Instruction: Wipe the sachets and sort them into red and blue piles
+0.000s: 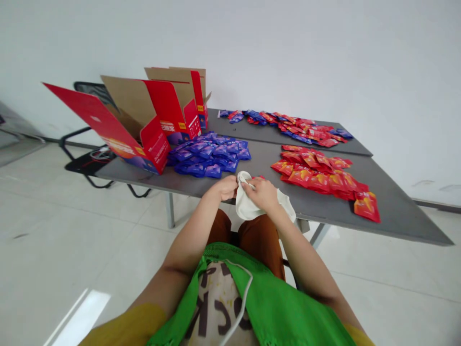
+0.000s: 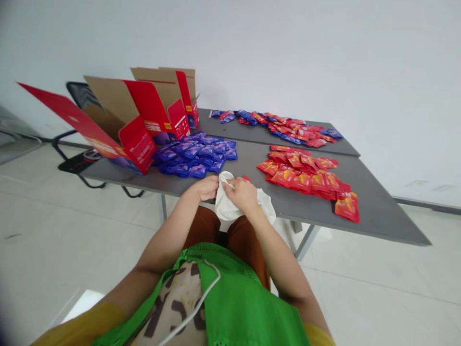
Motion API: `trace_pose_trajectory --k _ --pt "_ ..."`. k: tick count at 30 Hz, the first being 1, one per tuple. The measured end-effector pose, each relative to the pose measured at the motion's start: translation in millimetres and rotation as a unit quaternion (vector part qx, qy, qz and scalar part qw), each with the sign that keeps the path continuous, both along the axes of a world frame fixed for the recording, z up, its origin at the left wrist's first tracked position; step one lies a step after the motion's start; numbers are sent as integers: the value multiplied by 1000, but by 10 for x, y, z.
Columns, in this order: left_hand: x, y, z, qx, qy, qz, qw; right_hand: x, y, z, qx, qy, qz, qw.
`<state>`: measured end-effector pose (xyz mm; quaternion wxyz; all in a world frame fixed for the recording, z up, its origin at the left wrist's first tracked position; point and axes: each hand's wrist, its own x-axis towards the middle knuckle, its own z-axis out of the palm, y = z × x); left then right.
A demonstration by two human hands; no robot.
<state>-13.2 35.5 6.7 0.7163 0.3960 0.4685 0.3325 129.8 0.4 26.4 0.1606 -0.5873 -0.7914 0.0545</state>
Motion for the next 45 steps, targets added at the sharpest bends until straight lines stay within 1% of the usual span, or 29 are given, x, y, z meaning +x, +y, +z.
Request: trace_pose_trajectory --k 2,5,9,11,13,15,18,20,22,24,26,28,30,32,35,37,38,40,43,45 --pt "-18 -26 13 -3 -7 -6 1000 3 82 -34 -17 -11 -18 1000" --pt "-44 -76 -8 13 -29 -10 999 34 237 -34 -42 -33 -50 997" --pt "-58 -146 -53 43 -63 -15 997 107 465 -27 -54 -70 -116 989" --pt "-50 -178 -70 43 -60 5 997 143 546 -21 -46 -88 -141 985" --pt "-34 -208 -86 34 -52 33 998 173 576 7 -39 -98 -148 983" --pt "-18 -234 -104 27 -56 61 996 204 545 67 -22 -91 -135 986" --pt "-8 -257 -126 22 -75 101 992 261 383 188 40 -41 -95 994" --pt "-9 -262 -133 17 -82 112 990 285 225 247 84 3 -59 995" --pt "-11 -264 -135 21 -89 106 990 277 66 259 105 34 -10 994" --pt "-14 -269 -138 38 -103 97 989 238 -60 218 87 33 45 995" --pt "-16 -277 -143 58 -111 92 988 189 -125 145 40 4 85 996" --pt "-15 -285 -147 73 -112 84 987 149 -117 78 -11 -30 100 995" --pt "-11 -290 -150 79 -109 76 988 127 -34 44 -43 -55 81 994" --pt "-4 -290 -153 80 -103 78 988 118 114 51 -60 -82 34 994" --pt "3 -290 -152 66 -100 88 989 127 395 113 -76 -129 -47 988" --pt "-2 -291 -143 49 -106 93 989 158 546 180 -85 -145 -67 983" --pt "-7 -291 -138 41 -109 96 989 183 588 220 -83 -148 -64 983" --pt "-21 -283 -129 28 -118 100 988 246 587 301 -63 -148 -31 986" --pt "-38 -249 -129 20 -141 89 986 334 393 378 -2 -130 54 990" --pt "-36 -219 -131 17 -158 82 984 365 221 369 24 -111 119 986"
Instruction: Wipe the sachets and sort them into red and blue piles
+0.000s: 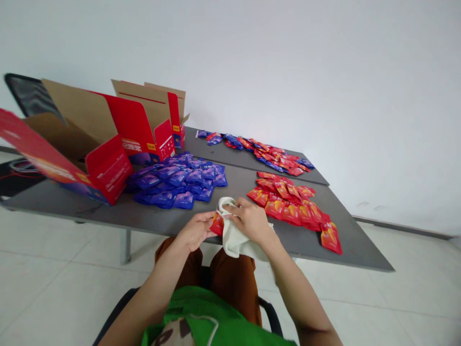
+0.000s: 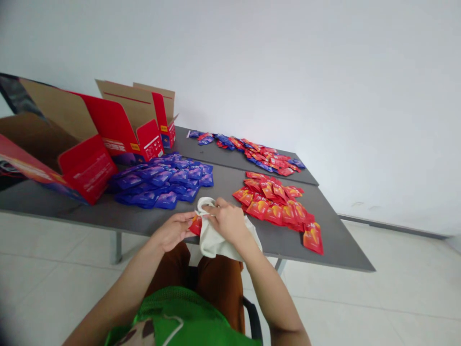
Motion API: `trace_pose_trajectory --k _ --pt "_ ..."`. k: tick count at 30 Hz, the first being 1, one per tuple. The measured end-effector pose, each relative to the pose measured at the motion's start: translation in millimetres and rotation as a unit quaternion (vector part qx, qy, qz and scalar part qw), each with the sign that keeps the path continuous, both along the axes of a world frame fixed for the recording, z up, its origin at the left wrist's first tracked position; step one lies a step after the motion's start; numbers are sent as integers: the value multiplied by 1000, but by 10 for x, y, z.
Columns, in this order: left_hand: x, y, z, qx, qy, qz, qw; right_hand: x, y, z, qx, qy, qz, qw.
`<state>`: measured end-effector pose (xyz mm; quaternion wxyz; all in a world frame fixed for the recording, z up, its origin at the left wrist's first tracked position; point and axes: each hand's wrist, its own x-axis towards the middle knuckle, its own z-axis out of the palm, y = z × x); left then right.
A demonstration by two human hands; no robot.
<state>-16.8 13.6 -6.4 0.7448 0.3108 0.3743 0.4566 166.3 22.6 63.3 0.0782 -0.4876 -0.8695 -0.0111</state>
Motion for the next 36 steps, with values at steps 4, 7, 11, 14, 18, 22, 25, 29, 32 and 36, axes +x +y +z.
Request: trace_pose_trajectory --k 4,7,11,14,18,22,25,29,32,36 --pt "21 23 27 -7 -12 23 1000 0 -162 -149 -45 24 105 993" --pt "10 -7 62 6 -23 10 1000 -13 -71 -273 -80 39 83 993" --pt "-12 -55 64 26 -28 -16 999 -28 162 -325 -95 24 -9 995" --pt "12 -58 32 21 -7 4 1000 -62 338 -319 -118 -8 -60 991" --pt "51 -12 11 -6 24 40 999 -133 567 -279 -132 -33 -110 985" --pt "81 50 46 -53 69 57 995 -126 660 -134 -124 -42 -144 981" --pt "114 68 79 -76 107 82 988 -54 503 -20 -106 -13 -102 989" --pt "116 77 91 -48 124 67 989 -3 175 -75 -115 58 64 990" --pt "98 103 85 -45 126 26 991 8 129 -251 -147 102 112 977" --pt "131 113 90 -69 139 91 984 56 341 -402 -141 89 -15 986"
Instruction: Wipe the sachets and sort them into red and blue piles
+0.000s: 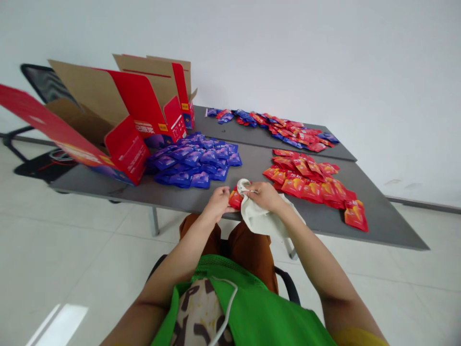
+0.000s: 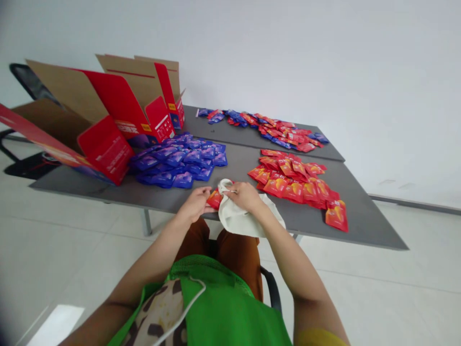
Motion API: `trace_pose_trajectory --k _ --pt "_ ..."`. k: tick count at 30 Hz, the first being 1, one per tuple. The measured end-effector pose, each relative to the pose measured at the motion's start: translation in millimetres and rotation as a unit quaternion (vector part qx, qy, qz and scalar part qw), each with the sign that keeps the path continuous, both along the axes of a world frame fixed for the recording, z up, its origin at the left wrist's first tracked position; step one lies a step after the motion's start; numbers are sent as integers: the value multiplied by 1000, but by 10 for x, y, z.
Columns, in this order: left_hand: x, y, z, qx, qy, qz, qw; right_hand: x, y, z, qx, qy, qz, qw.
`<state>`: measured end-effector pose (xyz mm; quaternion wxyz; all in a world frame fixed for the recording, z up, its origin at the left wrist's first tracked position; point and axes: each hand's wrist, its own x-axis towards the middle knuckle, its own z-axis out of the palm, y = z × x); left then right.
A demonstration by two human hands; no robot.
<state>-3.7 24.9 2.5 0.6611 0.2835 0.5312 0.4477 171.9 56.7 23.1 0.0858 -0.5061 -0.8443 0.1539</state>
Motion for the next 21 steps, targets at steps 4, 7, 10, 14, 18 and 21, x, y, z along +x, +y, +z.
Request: trace_pose_trajectory --k 4,7,10,14,18,21 --pt "84 -61 18 8 42 47 998 108 105 111 87 -58 -147 984" --pt "132 -106 0 12 80 23 996 202 3 289 156 5 -167 974" --pt "158 -131 -28 49 119 18 991 267 -157 430 192 103 -152 964" --pt "197 -170 -2 206 235 154 937 310 -338 544 199 296 -105 928" --pt "323 -236 -29 277 337 158 886 337 -442 658 210 439 -91 869" --pt "450 -340 -134 310 385 84 865 342 -434 682 238 442 -90 860"
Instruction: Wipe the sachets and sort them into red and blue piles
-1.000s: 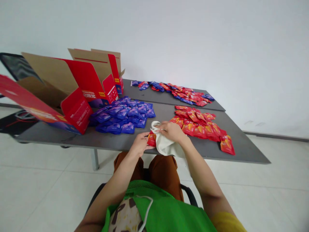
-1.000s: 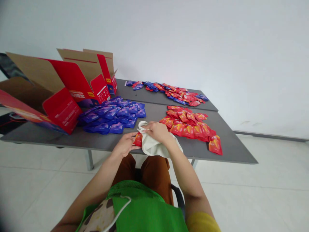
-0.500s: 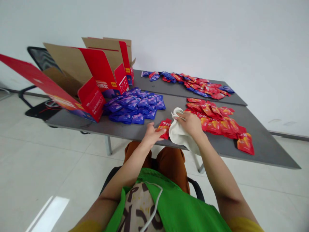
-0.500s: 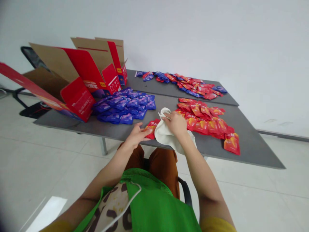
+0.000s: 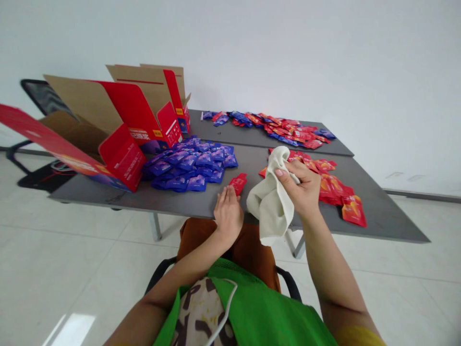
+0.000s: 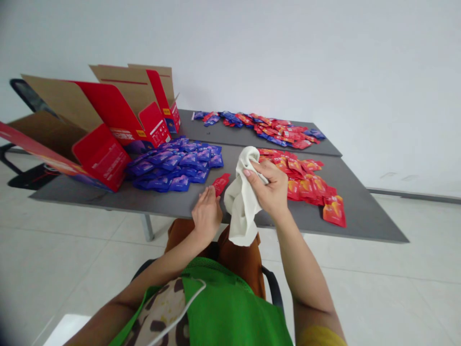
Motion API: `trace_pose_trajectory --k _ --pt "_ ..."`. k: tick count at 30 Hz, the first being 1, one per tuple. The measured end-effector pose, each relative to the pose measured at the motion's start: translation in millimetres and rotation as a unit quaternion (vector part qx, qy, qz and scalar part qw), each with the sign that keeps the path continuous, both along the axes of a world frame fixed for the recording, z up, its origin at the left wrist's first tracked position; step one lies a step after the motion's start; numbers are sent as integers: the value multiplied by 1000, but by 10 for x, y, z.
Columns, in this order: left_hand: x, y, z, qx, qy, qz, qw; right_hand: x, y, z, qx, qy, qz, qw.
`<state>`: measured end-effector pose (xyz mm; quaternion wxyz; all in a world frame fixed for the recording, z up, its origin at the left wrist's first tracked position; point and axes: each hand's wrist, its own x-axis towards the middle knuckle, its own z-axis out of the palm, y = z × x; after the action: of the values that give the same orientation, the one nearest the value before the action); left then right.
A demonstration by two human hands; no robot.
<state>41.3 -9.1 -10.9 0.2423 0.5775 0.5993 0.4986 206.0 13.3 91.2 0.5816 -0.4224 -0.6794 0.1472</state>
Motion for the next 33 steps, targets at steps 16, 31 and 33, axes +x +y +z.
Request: trace_pose_trajectory --k 16,31,33 --pt "-563 -106 -805 5 104 -34 994 -575 36 -621 -158 -401 27 902" --pt "-514 -77 -619 207 295 38 932 -788 614 -288 -240 -560 -51 791" --pt "-522 -72 -624 258 313 54 912 -765 484 -255 -214 -568 -22 794"
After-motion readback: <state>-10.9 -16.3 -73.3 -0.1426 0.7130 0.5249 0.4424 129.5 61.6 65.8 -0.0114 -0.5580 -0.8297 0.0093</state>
